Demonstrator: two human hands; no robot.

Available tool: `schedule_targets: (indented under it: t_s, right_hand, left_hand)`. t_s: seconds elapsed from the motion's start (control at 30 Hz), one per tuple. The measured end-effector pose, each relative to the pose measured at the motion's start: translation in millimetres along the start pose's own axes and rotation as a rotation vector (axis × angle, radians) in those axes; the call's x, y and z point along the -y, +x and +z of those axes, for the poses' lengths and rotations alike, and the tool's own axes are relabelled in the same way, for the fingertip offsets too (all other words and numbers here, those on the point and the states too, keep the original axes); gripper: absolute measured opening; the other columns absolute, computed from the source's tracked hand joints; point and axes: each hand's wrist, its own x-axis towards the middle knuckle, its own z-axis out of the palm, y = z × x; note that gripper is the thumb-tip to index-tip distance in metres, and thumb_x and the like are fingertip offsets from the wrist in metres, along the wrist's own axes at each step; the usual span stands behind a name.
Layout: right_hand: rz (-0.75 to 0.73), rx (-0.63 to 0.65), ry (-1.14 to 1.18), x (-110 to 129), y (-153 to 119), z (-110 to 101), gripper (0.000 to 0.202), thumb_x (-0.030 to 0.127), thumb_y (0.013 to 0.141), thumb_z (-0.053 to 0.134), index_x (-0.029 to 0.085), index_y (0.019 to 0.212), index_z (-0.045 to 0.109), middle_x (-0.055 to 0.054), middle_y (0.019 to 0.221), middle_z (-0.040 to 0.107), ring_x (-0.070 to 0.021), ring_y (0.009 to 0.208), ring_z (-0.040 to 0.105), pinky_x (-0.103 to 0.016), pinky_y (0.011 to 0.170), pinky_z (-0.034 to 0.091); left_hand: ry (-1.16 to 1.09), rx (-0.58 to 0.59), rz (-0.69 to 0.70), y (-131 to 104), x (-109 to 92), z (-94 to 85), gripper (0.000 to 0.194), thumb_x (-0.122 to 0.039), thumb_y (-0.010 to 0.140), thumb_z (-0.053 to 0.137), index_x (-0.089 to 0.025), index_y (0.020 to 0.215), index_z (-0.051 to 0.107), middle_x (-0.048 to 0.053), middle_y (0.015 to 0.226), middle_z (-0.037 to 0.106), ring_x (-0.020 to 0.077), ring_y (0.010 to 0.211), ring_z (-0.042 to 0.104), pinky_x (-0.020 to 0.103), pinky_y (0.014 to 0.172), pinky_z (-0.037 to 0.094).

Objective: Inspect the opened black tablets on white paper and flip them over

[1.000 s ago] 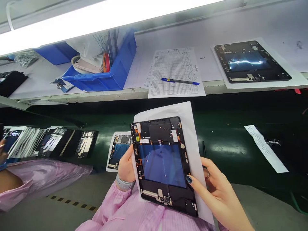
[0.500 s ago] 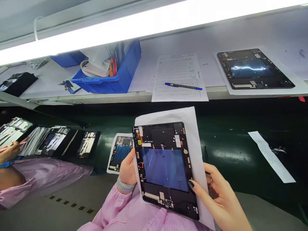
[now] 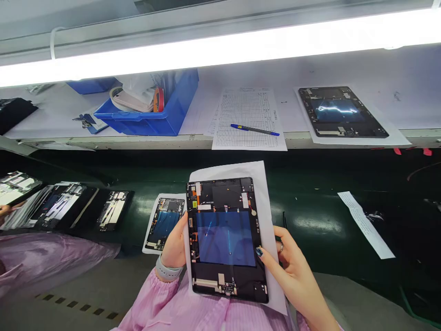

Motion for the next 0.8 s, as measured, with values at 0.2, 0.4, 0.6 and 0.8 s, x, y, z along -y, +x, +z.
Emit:
schedule_targets:
  t_s: [0.2, 0.4, 0.6, 0.8]
  right_hand:
    - [-0.012, 0.010, -0.013, -1.0, -0.7, 1.0, 0.034, 0.051, 0.091, 0.067, 0.030, 0.115, 0.056, 0.001, 0.075, 0.070, -0.0200, 0.061, 0.063, -0.030, 0.056, 0.052]
    - [-0.032, 0.106, -0.035, -20.9, 7.2, -3.9, 0.037, 0.052, 0.094, 0.064, 0.030, 0.120, 0.052, 0.001, 0.077, 0.069, -0.0202, 0.060, 0.063, -0.031, 0.054, 0.052]
    - [-0.083, 0.195, -0.092, -48.7, 25.2, 2.5, 0.040, 0.053, 0.096, 0.061, 0.028, 0.125, 0.051, 0.000, 0.077, 0.068, -0.0211, 0.062, 0.064, -0.031, 0.053, 0.051]
    - [-0.093, 0.338, -0.131, -81.0, 49.6, 17.5, 0.035, 0.047, 0.101, 0.051, 0.028, 0.130, 0.044, 0.001, 0.083, 0.069, -0.0195, 0.070, 0.062, -0.030, 0.061, 0.048]
  left_hand:
    - [-0.006, -0.005, -0.013, -1.5, -0.1, -1.1, 0.049, -0.047, 0.102, 0.043, -0.014, 0.129, 0.069, 0.013, 0.111, 0.077, 0.0305, 0.112, 0.070, 0.042, 0.106, 0.048]
    - [0.015, -0.044, 0.006, -3.9, 0.0, -5.4, 0.047, -0.048, 0.098, 0.052, -0.015, 0.124, 0.071, 0.011, 0.113, 0.077, 0.0314, 0.117, 0.067, 0.043, 0.108, 0.048]
    - [0.046, -0.078, 0.075, -4.7, 5.5, -16.5, 0.049, -0.047, 0.097, 0.052, -0.014, 0.130, 0.067, 0.011, 0.127, 0.071, 0.0320, 0.132, 0.057, 0.046, 0.117, 0.040]
    - [0.054, -0.320, 0.247, -4.5, 15.3, -58.0, 0.041, -0.037, 0.097, 0.059, -0.018, 0.132, 0.066, 0.008, 0.135, 0.067, 0.0271, 0.138, 0.051, 0.043, 0.121, 0.036]
